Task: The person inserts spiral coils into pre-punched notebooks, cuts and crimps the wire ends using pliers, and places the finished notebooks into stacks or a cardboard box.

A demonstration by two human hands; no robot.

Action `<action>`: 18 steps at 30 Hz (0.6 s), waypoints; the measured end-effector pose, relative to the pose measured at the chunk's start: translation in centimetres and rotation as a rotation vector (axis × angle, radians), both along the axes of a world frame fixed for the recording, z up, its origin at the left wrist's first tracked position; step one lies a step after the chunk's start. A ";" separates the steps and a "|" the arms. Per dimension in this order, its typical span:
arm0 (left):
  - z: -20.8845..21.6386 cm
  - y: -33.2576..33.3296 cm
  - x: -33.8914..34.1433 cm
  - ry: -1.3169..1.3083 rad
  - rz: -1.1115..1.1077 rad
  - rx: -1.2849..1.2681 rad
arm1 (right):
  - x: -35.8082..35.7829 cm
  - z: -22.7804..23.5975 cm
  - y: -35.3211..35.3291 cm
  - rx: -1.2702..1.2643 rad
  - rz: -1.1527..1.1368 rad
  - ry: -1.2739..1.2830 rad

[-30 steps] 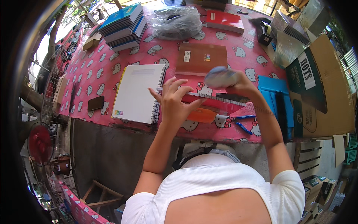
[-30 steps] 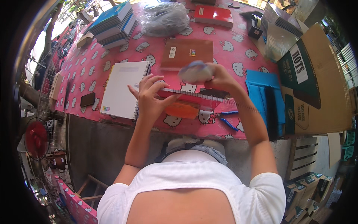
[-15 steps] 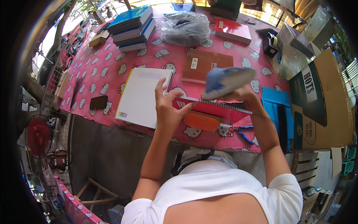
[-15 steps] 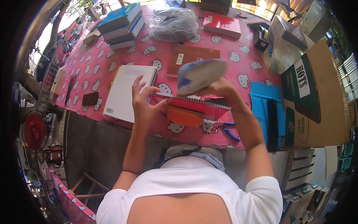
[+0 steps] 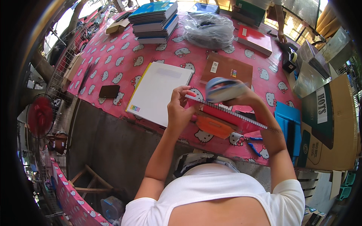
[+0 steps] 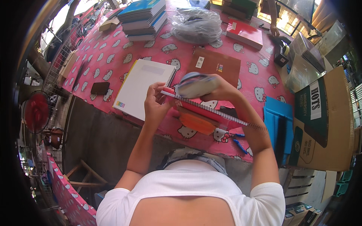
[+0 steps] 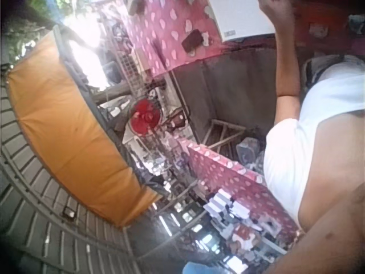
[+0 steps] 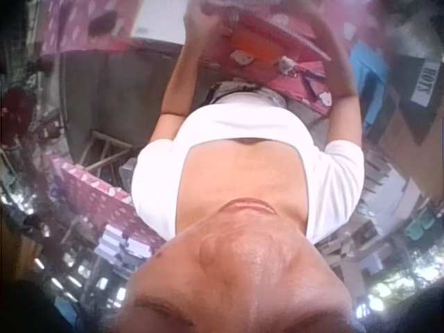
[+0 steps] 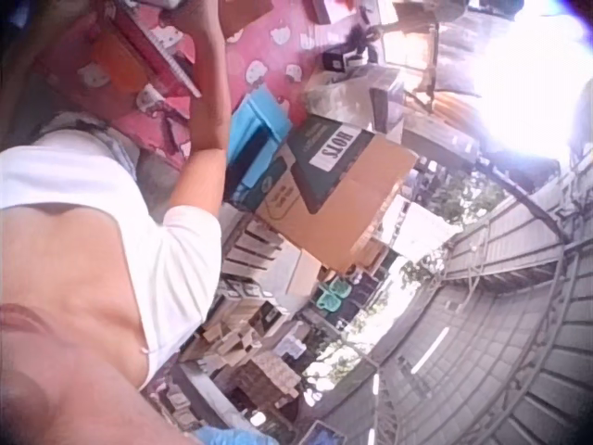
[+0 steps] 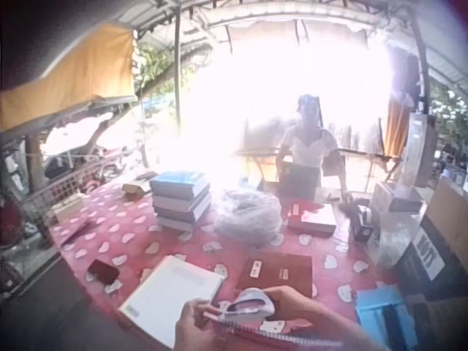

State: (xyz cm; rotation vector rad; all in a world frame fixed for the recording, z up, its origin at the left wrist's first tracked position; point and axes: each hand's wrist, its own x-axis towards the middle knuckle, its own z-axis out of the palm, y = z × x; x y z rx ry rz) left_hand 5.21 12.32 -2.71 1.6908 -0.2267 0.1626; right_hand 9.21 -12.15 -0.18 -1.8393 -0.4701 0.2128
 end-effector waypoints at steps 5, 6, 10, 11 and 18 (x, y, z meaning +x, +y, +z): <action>-0.5 1.1 0.2 0.067 -0.106 -0.375 | 0.5 -0.5 0.2 0.256 0.041 0.162; -0.5 1.1 0.2 0.072 -0.106 -0.374 | 0.7 -0.7 0.6 0.257 0.040 0.167; -0.4 1.5 -0.1 0.194 -0.061 -0.297 | 1.7 -1.7 0.8 -0.730 -0.200 -0.402; -0.4 1.6 -0.1 0.205 -0.048 -0.279 | 1.6 -3.0 -0.3 -0.407 -0.264 -0.245; 0.6 0.6 3.3 -0.158 -0.425 -0.262 | -4.7 -8.0 -16.0 -1.164 -1.227 -0.023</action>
